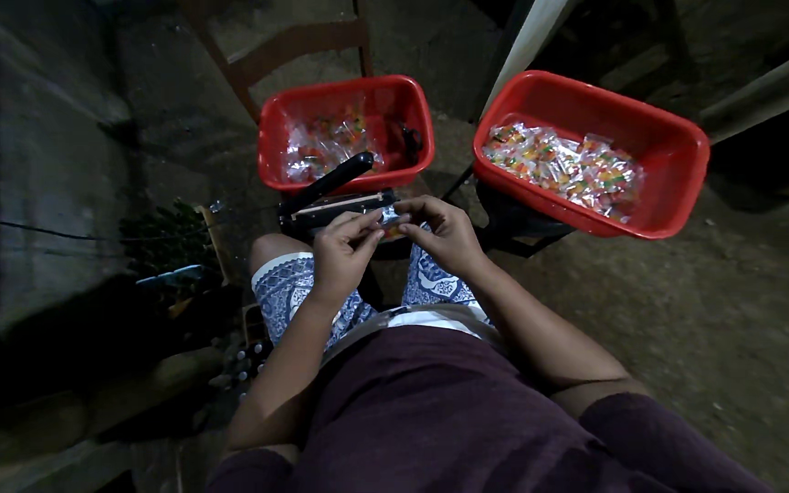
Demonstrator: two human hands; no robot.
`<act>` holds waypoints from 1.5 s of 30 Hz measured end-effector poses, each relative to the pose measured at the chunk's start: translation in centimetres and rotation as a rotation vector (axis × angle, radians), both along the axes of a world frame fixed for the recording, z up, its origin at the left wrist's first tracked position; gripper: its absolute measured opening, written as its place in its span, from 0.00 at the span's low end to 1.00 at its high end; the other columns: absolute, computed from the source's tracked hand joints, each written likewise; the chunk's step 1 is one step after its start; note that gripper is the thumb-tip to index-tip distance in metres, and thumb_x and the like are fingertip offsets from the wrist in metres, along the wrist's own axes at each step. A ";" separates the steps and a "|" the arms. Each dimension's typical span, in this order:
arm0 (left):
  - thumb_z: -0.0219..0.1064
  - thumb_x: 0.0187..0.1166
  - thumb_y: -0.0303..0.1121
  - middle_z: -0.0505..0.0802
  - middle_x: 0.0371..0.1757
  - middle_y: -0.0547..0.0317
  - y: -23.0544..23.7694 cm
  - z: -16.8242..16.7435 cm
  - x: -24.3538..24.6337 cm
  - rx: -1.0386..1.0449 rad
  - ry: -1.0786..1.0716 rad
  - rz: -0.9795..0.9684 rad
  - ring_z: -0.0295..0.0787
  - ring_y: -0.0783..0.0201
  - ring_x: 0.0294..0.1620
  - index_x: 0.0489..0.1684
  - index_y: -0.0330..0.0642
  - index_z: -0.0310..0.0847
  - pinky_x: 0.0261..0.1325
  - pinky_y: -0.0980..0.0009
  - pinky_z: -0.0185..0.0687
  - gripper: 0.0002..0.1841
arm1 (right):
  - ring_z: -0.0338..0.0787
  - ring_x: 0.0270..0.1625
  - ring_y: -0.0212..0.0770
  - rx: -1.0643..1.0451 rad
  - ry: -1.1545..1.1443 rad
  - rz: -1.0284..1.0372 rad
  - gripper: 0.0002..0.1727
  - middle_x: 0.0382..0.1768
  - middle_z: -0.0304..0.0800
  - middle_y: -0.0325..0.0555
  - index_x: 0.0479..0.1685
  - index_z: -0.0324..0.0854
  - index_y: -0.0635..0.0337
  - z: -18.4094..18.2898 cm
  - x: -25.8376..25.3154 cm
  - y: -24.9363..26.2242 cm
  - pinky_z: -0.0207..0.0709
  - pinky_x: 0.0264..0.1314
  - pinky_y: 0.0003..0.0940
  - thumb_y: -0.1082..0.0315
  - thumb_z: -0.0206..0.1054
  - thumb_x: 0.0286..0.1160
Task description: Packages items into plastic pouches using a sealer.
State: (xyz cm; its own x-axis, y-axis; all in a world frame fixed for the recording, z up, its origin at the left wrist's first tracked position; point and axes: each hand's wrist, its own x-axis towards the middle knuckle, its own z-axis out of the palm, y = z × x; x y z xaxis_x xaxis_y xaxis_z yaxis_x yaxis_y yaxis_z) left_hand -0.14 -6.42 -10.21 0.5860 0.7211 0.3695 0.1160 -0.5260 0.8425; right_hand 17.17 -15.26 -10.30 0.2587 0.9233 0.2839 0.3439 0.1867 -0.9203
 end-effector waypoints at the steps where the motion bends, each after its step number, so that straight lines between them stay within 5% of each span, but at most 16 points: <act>1: 0.72 0.74 0.21 0.93 0.48 0.47 0.0 0.0 0.0 0.051 0.036 0.014 0.91 0.69 0.45 0.57 0.30 0.89 0.53 0.77 0.87 0.14 | 0.90 0.47 0.31 0.017 -0.082 -0.019 0.16 0.50 0.90 0.52 0.60 0.85 0.71 0.0 -0.1 0.0 0.84 0.54 0.23 0.78 0.68 0.74; 6: 0.71 0.76 0.24 0.93 0.46 0.44 -0.2 -0.4 0.1 0.235 0.150 0.084 0.91 0.56 0.47 0.57 0.32 0.91 0.54 0.65 0.87 0.13 | 0.92 0.49 0.46 0.073 -0.353 -0.092 0.15 0.47 0.92 0.57 0.58 0.88 0.70 -0.2 -0.4 -0.1 0.85 0.60 0.36 0.78 0.70 0.72; 13: 0.74 0.75 0.26 0.91 0.43 0.48 0.1 -0.5 0.2 0.204 0.163 0.095 0.89 0.60 0.44 0.41 0.36 0.93 0.51 0.68 0.85 0.05 | 0.89 0.46 0.45 0.035 -0.355 -0.119 0.07 0.42 0.89 0.55 0.45 0.91 0.66 -0.6 -0.1 0.2 0.84 0.55 0.37 0.77 0.70 0.72; 17: 0.73 0.76 0.27 0.87 0.56 0.49 0.6 -0.4 0.0 -0.044 0.098 0.017 0.86 0.67 0.53 0.42 0.36 0.91 0.56 0.74 0.85 0.05 | 0.86 0.48 0.29 -0.071 -0.038 -0.029 0.06 0.48 0.84 0.47 0.44 0.86 0.65 -0.7 0.6 0.4 0.83 0.54 0.23 0.71 0.69 0.78; 21: 0.73 0.76 0.23 0.93 0.40 0.61 0.7 -1.3 0.6 -0.428 -0.063 0.051 0.88 0.76 0.38 0.45 0.35 0.90 0.46 0.79 0.85 0.05 | 0.88 0.39 0.25 -0.157 0.375 0.000 0.01 0.36 0.89 0.35 0.42 0.83 0.61 -1.5 0.7 1.0 0.85 0.50 0.24 0.73 0.67 0.79; 24: 0.73 0.75 0.21 0.93 0.37 0.62 0.7 -1.8 1.0 -0.573 -0.128 0.090 0.88 0.76 0.38 0.44 0.35 0.89 0.46 0.78 0.86 0.05 | 0.86 0.36 0.26 -0.215 0.532 -0.022 0.02 0.33 0.87 0.35 0.39 0.82 0.60 -1.9 0.6 1.4 0.84 0.47 0.25 0.73 0.66 0.80; 38: 0.67 0.81 0.23 0.91 0.45 0.60 1.6 -2.5 1.4 -0.841 -0.087 0.047 0.89 0.70 0.42 0.54 0.35 0.84 0.51 0.70 0.89 0.09 | 0.87 0.35 0.27 -0.213 0.528 0.012 0.11 0.33 0.85 0.35 0.52 0.81 0.64 -3.0 1.4 2.6 0.86 0.46 0.25 0.80 0.69 0.73; 42: 0.68 0.81 0.24 0.91 0.39 0.61 1.7 -2.6 1.8 -0.896 -0.084 0.026 0.87 0.72 0.36 0.48 0.36 0.86 0.45 0.73 0.87 0.04 | 0.86 0.35 0.27 -0.213 0.526 0.017 0.10 0.32 0.85 0.34 0.51 0.81 0.63 -3.1 1.2 2.8 0.86 0.46 0.25 0.80 0.69 0.73; 45: 0.67 0.82 0.25 0.91 0.39 0.60 1.9 -2.7 1.9 -0.937 -0.090 0.078 0.90 0.69 0.39 0.43 0.36 0.85 0.49 0.69 0.91 0.02 | 0.87 0.35 0.28 -0.197 0.510 -0.001 0.11 0.31 0.85 0.35 0.52 0.81 0.64 -3.2 1.5 3.0 0.85 0.45 0.26 0.80 0.70 0.72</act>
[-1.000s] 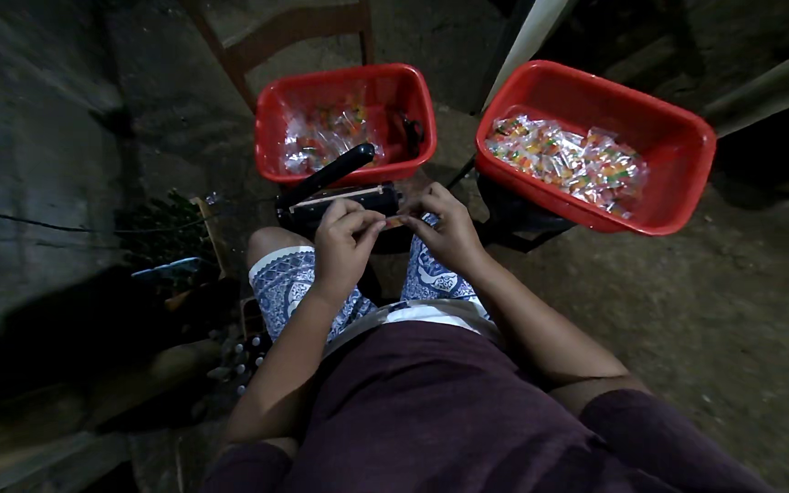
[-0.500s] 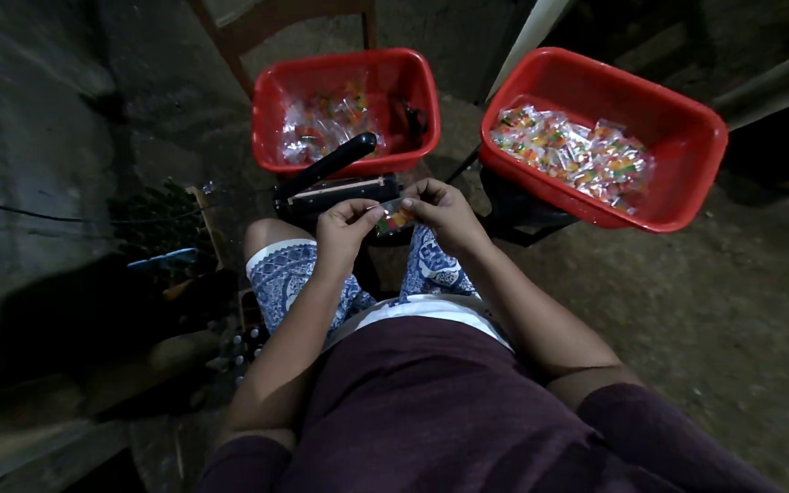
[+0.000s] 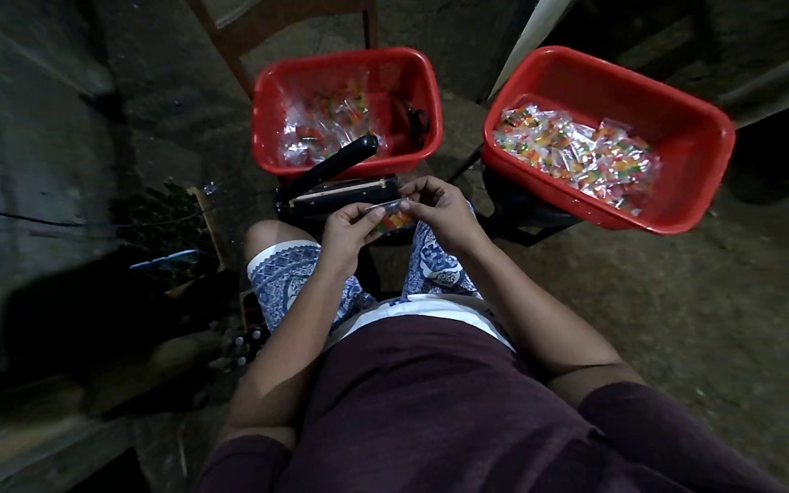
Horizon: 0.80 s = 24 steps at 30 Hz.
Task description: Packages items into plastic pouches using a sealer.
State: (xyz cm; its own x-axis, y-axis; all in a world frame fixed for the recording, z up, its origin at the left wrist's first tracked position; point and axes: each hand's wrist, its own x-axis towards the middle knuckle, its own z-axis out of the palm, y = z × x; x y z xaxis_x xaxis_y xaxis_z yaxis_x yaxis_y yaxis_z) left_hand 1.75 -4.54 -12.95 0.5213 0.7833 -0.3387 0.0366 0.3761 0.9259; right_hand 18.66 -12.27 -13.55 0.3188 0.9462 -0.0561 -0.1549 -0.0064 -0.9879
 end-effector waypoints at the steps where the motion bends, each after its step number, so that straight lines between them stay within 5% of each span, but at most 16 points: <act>1: 0.67 0.83 0.26 0.91 0.39 0.61 0.0 -0.1 0.0 -0.007 0.018 0.016 0.89 0.69 0.39 0.43 0.37 0.84 0.49 0.70 0.90 0.02 | 0.86 0.34 0.28 -0.003 -0.007 -0.004 0.11 0.31 0.85 0.36 0.52 0.81 0.64 0.0 0.1 0.0 0.85 0.45 0.26 0.80 0.70 0.73; 17: 0.69 0.82 0.28 0.92 0.38 0.60 0.7 -1.7 -0.4 0.135 0.098 0.062 0.89 0.73 0.37 0.41 0.34 0.87 0.47 0.74 0.88 0.05 | 0.86 0.35 0.29 -0.062 -0.170 0.135 0.13 0.35 0.87 0.41 0.56 0.81 0.67 -0.8 0.9 1.3 0.85 0.44 0.27 0.76 0.71 0.74; 24: 0.59 0.89 0.29 0.90 0.53 0.58 0.7 -4.7 -0.7 -0.292 -0.101 0.184 0.90 0.65 0.48 0.61 0.44 0.79 0.54 0.68 0.88 0.10 | 0.87 0.36 0.32 -0.146 -0.149 0.026 0.17 0.39 0.87 0.47 0.62 0.77 0.69 -4.5 -0.8 4.0 0.85 0.44 0.30 0.77 0.71 0.76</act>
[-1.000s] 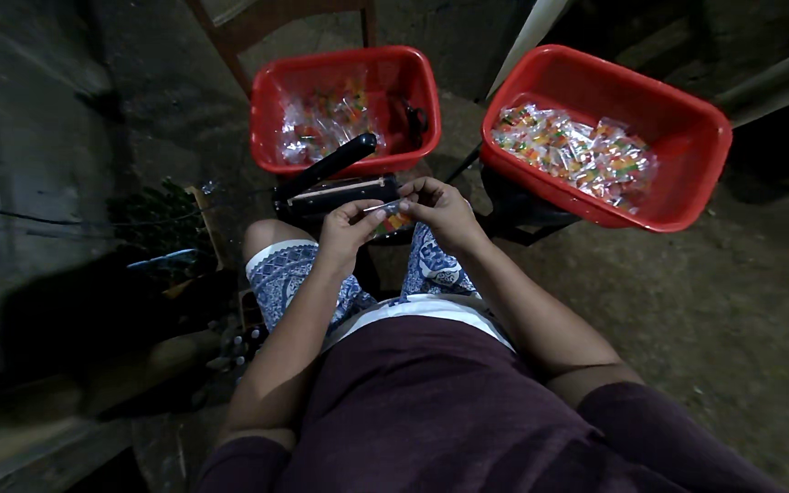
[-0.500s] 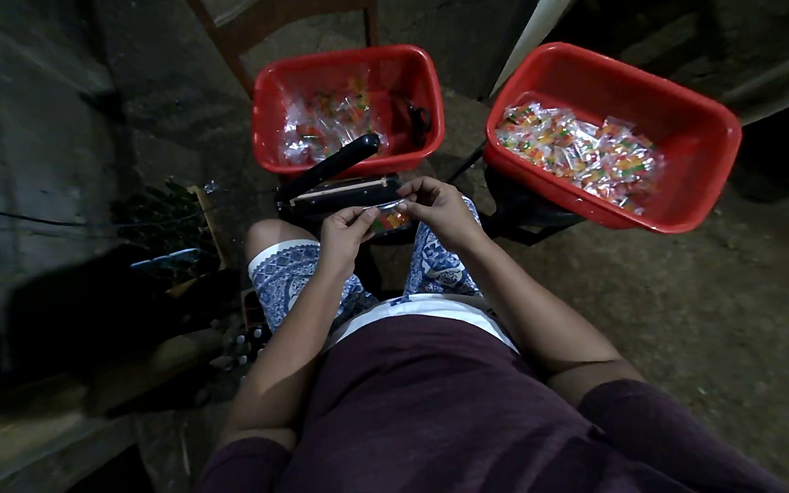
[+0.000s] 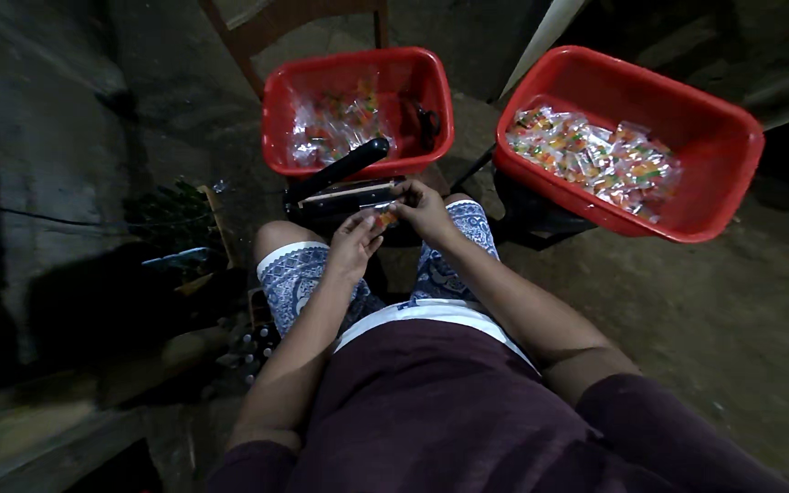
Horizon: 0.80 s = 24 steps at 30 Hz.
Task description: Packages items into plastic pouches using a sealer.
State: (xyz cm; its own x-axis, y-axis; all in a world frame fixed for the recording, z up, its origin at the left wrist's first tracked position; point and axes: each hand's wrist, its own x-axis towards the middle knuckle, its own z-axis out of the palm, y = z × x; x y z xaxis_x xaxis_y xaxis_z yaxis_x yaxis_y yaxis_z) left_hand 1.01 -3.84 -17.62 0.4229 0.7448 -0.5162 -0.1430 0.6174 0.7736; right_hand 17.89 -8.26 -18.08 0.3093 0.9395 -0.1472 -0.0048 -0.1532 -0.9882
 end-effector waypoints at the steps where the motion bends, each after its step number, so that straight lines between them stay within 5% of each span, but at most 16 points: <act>1: 0.58 0.89 0.28 0.90 0.52 0.58 0.1 -0.8 0.1 -0.046 -0.035 0.043 0.90 0.66 0.48 0.61 0.44 0.78 0.54 0.69 0.87 0.09 | 0.86 0.36 0.32 -0.011 0.003 -0.010 0.18 0.39 0.87 0.47 0.63 0.77 0.69 -0.8 -0.3 0.4 0.84 0.44 0.30 0.76 0.70 0.76; 6: 0.60 0.86 0.23 0.87 0.47 0.60 1.4 -3.5 1.5 -0.138 -0.100 0.238 0.86 0.68 0.44 0.59 0.43 0.75 0.54 0.71 0.85 0.10 | 0.88 0.40 0.36 -0.042 0.000 -0.082 0.16 0.44 0.87 0.52 0.59 0.77 0.71 -3.8 -1.3 3.1 0.86 0.49 0.33 0.76 0.71 0.76; 10: 0.60 0.86 0.22 0.84 0.52 0.57 3.3 -5.3 3.0 -0.115 -0.084 0.337 0.83 0.67 0.48 0.61 0.41 0.71 0.57 0.71 0.82 0.11 | 0.92 0.53 0.52 -0.154 -0.194 -0.086 0.18 0.52 0.90 0.60 0.62 0.80 0.68 -4.8 -1.3 6.1 0.84 0.62 0.52 0.73 0.72 0.74; 14: 0.60 0.86 0.23 0.82 0.61 0.49 4.6 -6.2 4.0 -0.115 -0.010 0.366 0.80 0.63 0.54 0.72 0.36 0.68 0.61 0.68 0.79 0.17 | 0.90 0.59 0.59 -0.212 -0.347 0.019 0.18 0.55 0.91 0.61 0.64 0.82 0.64 -5.1 -0.5 7.9 0.80 0.66 0.62 0.75 0.70 0.75; 24: 0.62 0.85 0.22 0.85 0.58 0.50 5.0 -6.5 5.0 -0.145 0.054 0.324 0.83 0.63 0.51 0.68 0.34 0.73 0.58 0.69 0.82 0.16 | 0.89 0.63 0.62 -0.339 -0.575 0.401 0.14 0.55 0.92 0.60 0.57 0.90 0.60 -4.7 2.8 10.3 0.75 0.69 0.69 0.64 0.68 0.81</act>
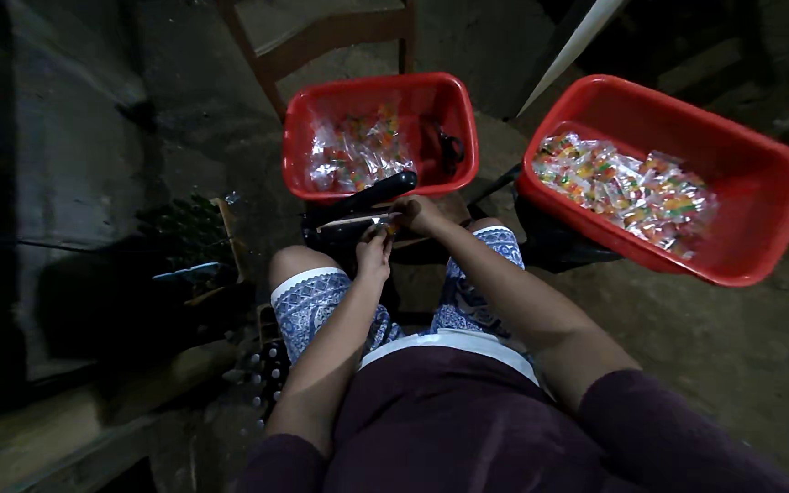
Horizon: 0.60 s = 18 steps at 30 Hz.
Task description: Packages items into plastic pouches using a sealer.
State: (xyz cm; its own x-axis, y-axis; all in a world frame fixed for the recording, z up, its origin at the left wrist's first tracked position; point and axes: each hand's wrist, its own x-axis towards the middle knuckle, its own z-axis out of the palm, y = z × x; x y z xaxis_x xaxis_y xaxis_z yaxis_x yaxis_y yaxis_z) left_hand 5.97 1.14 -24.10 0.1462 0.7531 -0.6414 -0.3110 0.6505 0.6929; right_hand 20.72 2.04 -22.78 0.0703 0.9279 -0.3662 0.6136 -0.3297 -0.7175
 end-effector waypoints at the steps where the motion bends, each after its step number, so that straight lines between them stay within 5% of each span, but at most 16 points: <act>1: 0.62 0.84 0.21 0.85 0.57 0.50 0.0 0.0 0.1 0.007 0.013 -0.009 0.83 0.63 0.50 0.67 0.34 0.74 0.57 0.69 0.82 0.15 | 0.88 0.63 0.62 -0.007 -0.008 0.025 0.13 0.55 0.92 0.60 0.56 0.90 0.61 0.0 0.2 0.3 0.75 0.68 0.70 0.64 0.68 0.81; 4: 0.63 0.83 0.21 0.84 0.61 0.47 0.1 -0.2 0.0 0.008 0.040 -0.019 0.83 0.61 0.54 0.69 0.33 0.74 0.60 0.66 0.82 0.17 | 0.89 0.60 0.62 0.002 -0.023 0.073 0.13 0.52 0.92 0.60 0.53 0.90 0.62 -0.4 0.3 1.1 0.76 0.64 0.72 0.62 0.69 0.80; 8: 0.64 0.83 0.20 0.85 0.59 0.48 0.1 -0.1 -0.1 0.006 0.064 -0.025 0.83 0.61 0.53 0.67 0.32 0.75 0.59 0.66 0.82 0.16 | 0.83 0.72 0.60 -0.218 -0.104 0.152 0.17 0.65 0.88 0.61 0.65 0.85 0.63 4.3 -1.0 1.7 0.69 0.78 0.64 0.64 0.64 0.87; 18: 0.65 0.83 0.24 0.87 0.47 0.52 0.2 -0.4 0.1 -0.055 0.059 -0.001 0.85 0.64 0.42 0.58 0.32 0.79 0.50 0.70 0.84 0.10 | 0.88 0.65 0.64 -0.114 -0.262 0.150 0.15 0.57 0.91 0.61 0.58 0.89 0.58 1.0 -1.2 1.9 0.76 0.66 0.71 0.60 0.63 0.85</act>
State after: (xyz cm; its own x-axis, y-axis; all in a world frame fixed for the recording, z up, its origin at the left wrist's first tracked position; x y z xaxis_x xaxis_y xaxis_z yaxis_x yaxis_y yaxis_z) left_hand 6.10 1.30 -24.51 0.1082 0.7163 -0.6894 -0.2699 0.6886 0.6731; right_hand 19.55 3.92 -21.78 0.0420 0.8892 -0.4556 0.8205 -0.2909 -0.4921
